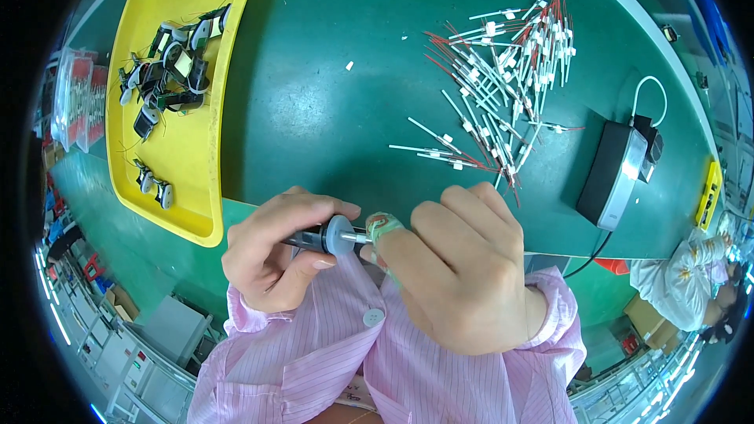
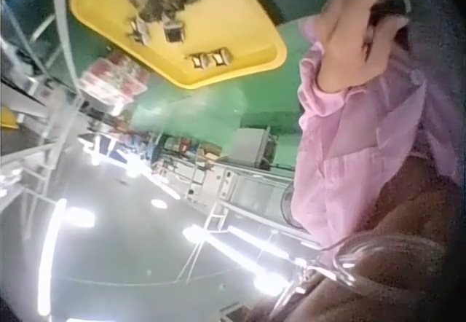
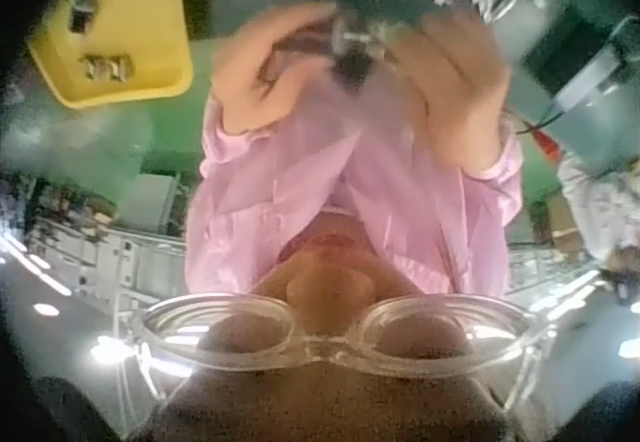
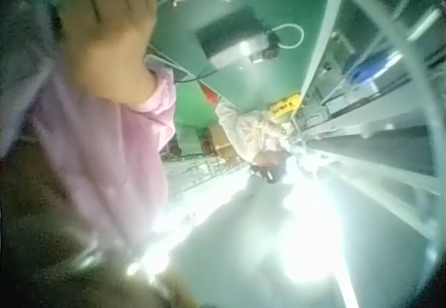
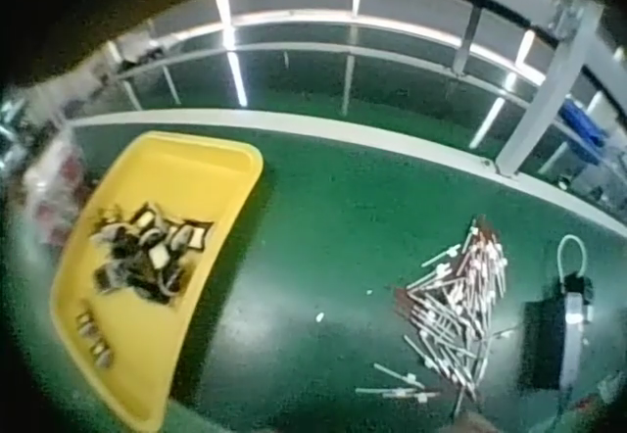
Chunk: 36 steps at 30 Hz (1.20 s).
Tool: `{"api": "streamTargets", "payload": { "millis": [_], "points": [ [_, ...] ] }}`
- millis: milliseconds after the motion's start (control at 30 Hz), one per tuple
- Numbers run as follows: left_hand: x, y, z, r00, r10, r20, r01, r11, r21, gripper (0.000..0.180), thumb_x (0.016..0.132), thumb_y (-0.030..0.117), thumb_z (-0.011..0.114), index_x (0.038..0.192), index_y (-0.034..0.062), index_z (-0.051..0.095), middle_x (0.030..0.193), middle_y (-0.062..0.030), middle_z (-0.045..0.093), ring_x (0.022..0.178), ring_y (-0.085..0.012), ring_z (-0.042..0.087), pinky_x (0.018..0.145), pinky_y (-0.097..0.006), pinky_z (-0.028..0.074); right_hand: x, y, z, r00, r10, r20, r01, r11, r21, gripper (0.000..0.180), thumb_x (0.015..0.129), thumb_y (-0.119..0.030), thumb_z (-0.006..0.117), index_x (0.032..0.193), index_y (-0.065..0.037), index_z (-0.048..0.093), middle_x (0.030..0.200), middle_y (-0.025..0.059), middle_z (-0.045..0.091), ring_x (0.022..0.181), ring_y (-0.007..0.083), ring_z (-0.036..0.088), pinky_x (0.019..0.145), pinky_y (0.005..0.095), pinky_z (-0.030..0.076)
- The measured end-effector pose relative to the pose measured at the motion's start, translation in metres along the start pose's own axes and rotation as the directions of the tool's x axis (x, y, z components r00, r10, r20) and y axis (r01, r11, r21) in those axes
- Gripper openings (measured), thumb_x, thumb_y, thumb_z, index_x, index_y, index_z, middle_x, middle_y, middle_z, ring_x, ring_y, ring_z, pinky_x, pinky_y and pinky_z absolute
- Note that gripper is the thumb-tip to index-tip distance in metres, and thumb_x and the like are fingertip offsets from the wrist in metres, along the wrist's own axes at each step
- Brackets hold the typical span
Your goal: The person assembles small electronic components by hand, inserting internal pieces such as white pins and red wires into grey housings.
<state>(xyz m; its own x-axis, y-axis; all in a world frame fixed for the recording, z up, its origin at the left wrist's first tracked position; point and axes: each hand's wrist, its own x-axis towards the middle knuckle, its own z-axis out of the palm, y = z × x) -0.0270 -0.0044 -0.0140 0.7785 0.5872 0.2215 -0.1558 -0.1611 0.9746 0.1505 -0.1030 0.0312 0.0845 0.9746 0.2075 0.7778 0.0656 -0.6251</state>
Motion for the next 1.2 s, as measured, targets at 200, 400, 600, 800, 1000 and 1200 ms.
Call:
{"api": "streamTargets", "payload": {
  "millis": [200,400,600,800,1000,1200],
  "points": [
    [-0.006,-0.013,-0.002,0.987,-0.156,0.043,0.161,0.933,-0.322,0.037,0.074,-0.005,0.070,0.108,-0.0108,0.058,0.092,-0.0192,0.063,0.074,-0.0245,0.062,0.064,-0.031,0.049,0.004,0.016,0.005,0.989,-0.112,0.093,0.082,0.957,0.280,0.021,0.052,-0.009,0.069,0.070,-0.002,0.059,0.059,0.0018,0.038,0.052,0.0180,0.036,0.051,0.0326,0.027],
    [-0.002,-0.014,0.001,0.998,0.030,-0.049,-0.029,1.000,0.007,0.036,0.072,-0.008,0.068,0.107,-0.0126,0.057,0.085,-0.0184,0.060,0.069,-0.0266,0.058,0.059,-0.033,0.046,0.005,0.000,0.023,0.973,-0.181,-0.143,0.145,0.962,-0.232,0.018,0.052,-0.006,0.064,0.068,-0.002,0.058,0.058,0.0013,0.040,0.051,0.0175,0.036,0.051,0.0327,0.029],
    [0.001,-0.013,-0.007,1.000,0.019,-0.020,-0.019,1.000,0.012,0.036,0.073,-0.005,0.068,0.107,-0.0117,0.057,0.085,-0.0195,0.061,0.068,-0.0271,0.059,0.060,-0.034,0.046,0.014,0.001,0.018,0.984,-0.177,0.004,0.176,0.983,0.055,0.021,0.051,-0.003,0.065,0.071,0.002,0.059,0.056,0.0041,0.040,0.050,0.0200,0.037,0.048,0.0347,0.028],
    [0.004,-0.002,-0.015,0.997,-0.052,-0.050,0.058,0.990,0.131,0.052,0.075,0.009,0.073,0.119,-0.0086,0.053,0.101,-0.0185,0.062,0.092,-0.0325,0.059,0.080,-0.038,0.046,0.030,0.002,0.015,0.980,-0.180,0.079,0.184,0.982,-0.047,0.019,0.055,0.005,0.061,0.074,0.002,0.060,0.059,0.0075,0.046,0.051,0.0244,0.039,0.049,0.0356,0.029],
    [-0.040,0.013,-0.089,0.755,0.234,-0.613,0.618,0.063,0.784,0.027,0.074,0.008,0.071,0.099,0.0022,0.061,0.101,-0.0143,0.059,0.097,-0.0345,0.052,0.083,-0.041,0.043,0.115,0.082,-0.014,0.963,0.271,0.002,-0.270,0.960,-0.070,0.027,0.088,-0.025,0.060,0.083,0.001,0.065,0.056,0.0036,0.047,0.053,0.0060,0.035,0.049,0.0270,0.027],
    [-0.066,0.009,-0.143,0.890,-0.006,-0.455,0.455,0.029,0.890,0.032,0.073,-0.004,0.065,0.104,0.0028,0.062,0.099,-0.0131,0.060,0.091,-0.0359,0.054,0.081,-0.043,0.044,0.183,0.194,-0.054,0.759,0.634,0.147,-0.522,0.458,0.720,0.033,0.093,-0.023,0.049,0.112,0.002,0.061,0.078,0.0000,0.060,0.066,0.0101,0.053,0.069,0.0229,0.043]
  ]
}}
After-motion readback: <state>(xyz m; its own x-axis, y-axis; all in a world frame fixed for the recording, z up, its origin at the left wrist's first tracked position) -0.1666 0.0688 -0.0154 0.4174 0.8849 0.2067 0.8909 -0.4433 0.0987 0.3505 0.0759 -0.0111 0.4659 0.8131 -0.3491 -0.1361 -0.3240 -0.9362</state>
